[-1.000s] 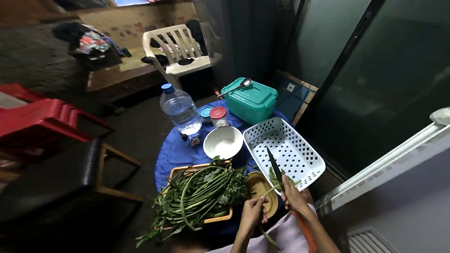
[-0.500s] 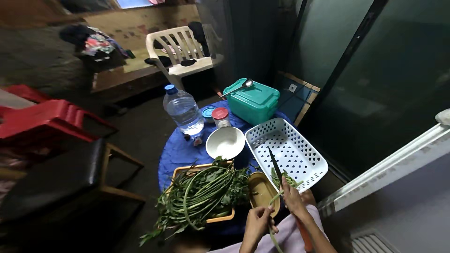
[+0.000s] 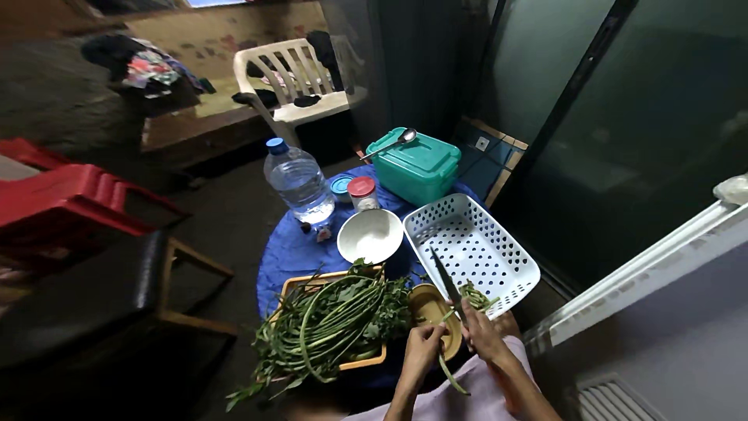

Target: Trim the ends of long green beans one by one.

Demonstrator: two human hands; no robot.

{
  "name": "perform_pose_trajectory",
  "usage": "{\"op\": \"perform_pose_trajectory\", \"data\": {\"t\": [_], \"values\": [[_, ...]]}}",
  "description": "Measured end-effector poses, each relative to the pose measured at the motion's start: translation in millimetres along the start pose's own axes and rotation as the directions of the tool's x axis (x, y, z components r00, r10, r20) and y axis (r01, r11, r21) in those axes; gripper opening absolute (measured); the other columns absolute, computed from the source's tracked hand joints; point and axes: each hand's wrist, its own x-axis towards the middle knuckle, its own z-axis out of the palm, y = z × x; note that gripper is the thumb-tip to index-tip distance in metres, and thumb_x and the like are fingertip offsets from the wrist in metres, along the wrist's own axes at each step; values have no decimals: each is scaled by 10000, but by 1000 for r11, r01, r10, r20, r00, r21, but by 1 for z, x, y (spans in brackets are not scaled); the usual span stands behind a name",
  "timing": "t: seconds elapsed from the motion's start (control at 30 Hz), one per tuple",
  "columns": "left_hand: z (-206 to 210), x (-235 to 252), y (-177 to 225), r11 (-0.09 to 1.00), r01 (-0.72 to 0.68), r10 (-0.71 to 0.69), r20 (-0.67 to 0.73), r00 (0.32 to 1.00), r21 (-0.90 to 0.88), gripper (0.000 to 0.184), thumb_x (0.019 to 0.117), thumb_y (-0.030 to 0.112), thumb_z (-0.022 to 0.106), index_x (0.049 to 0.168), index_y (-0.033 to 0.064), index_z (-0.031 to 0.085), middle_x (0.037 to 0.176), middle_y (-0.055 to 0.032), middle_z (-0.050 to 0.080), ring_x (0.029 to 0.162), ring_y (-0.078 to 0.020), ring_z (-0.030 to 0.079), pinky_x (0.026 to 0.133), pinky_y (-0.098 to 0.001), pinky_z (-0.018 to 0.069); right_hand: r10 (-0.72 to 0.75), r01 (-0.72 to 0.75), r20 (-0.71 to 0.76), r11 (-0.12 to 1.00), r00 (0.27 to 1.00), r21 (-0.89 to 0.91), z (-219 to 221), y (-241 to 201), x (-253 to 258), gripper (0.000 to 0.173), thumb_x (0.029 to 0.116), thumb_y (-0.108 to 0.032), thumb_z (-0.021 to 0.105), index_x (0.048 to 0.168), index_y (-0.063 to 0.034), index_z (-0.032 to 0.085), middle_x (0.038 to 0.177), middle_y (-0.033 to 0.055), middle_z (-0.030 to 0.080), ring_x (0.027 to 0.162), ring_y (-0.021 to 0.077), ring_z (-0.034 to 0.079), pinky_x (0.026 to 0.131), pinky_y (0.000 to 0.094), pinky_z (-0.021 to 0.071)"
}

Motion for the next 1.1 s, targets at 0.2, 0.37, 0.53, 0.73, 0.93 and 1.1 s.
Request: {"op": "perform_pose_trajectory", "data": {"t": [0.2, 0.37, 0.53, 0.73, 0.93, 1.1], "values": [[5, -11, 8, 998, 52, -50, 54, 997, -29, 295, 1066, 248, 564, 989, 23, 737, 658, 4, 614, 507, -60, 534, 502, -226, 473, -42, 43, 10, 983, 999, -177, 14, -5, 4, 622, 1112, -476, 222, 1210, -23, 636, 822, 114, 612, 709, 228, 590, 716, 442, 513], [5, -26, -5, 993, 110, -106, 87, 991, -45, 287, 1046, 255, 602, 917, 17, 696, 607, 3, 601, 474, -71, 541, 486, -228, 479, -31, 8, -105, 977, 994, -215, 13, 0, 9, 629, 1120, -443, 231, 1143, 16, 662, 874, 171, 657, 814, 294, 647, 796, 495, 521], [17, -29, -2, 990, 109, -98, 131, 987, -87, 306, 1056, 269, 589, 920, 17, 696, 660, -4, 628, 480, -64, 542, 484, -217, 484, -8, -28, -149, 971, 989, -239, 14, -4, 10, 642, 1120, -450, 240, 1090, 29, 667, 849, 177, 650, 804, 305, 649, 786, 503, 525], [24, -26, -7, 986, 118, -103, 133, 986, -115, 252, 1062, 198, 566, 932, 4, 660, 682, -16, 640, 476, -57, 540, 475, -206, 474, 32, -75, -187, 971, 982, -228, 13, 0, 14, 663, 1119, -458, 225, 1106, 28, 676, 873, 193, 666, 829, 331, 662, 806, 524, 528], [15, -26, -2, 990, 122, -113, 122, 986, -65, 298, 1075, 217, 534, 868, 31, 640, 605, 8, 583, 461, -69, 529, 475, -222, 474, 138, -163, -158, 974, 978, -157, 17, -1, 18, 714, 1107, -507, 167, 1090, 3, 667, 810, 144, 615, 677, 264, 595, 687, 455, 514], [9, -40, 3, 997, 56, -50, 111, 993, -45, 302, 1057, 206, 542, 824, 44, 644, 573, 19, 563, 448, -65, 513, 470, -228, 461, 190, -209, -186, 974, 964, -86, 14, -2, 24, 746, 1107, -511, 161, 1104, 35, 670, 893, 189, 647, 759, 300, 624, 748, 495, 520]]}}
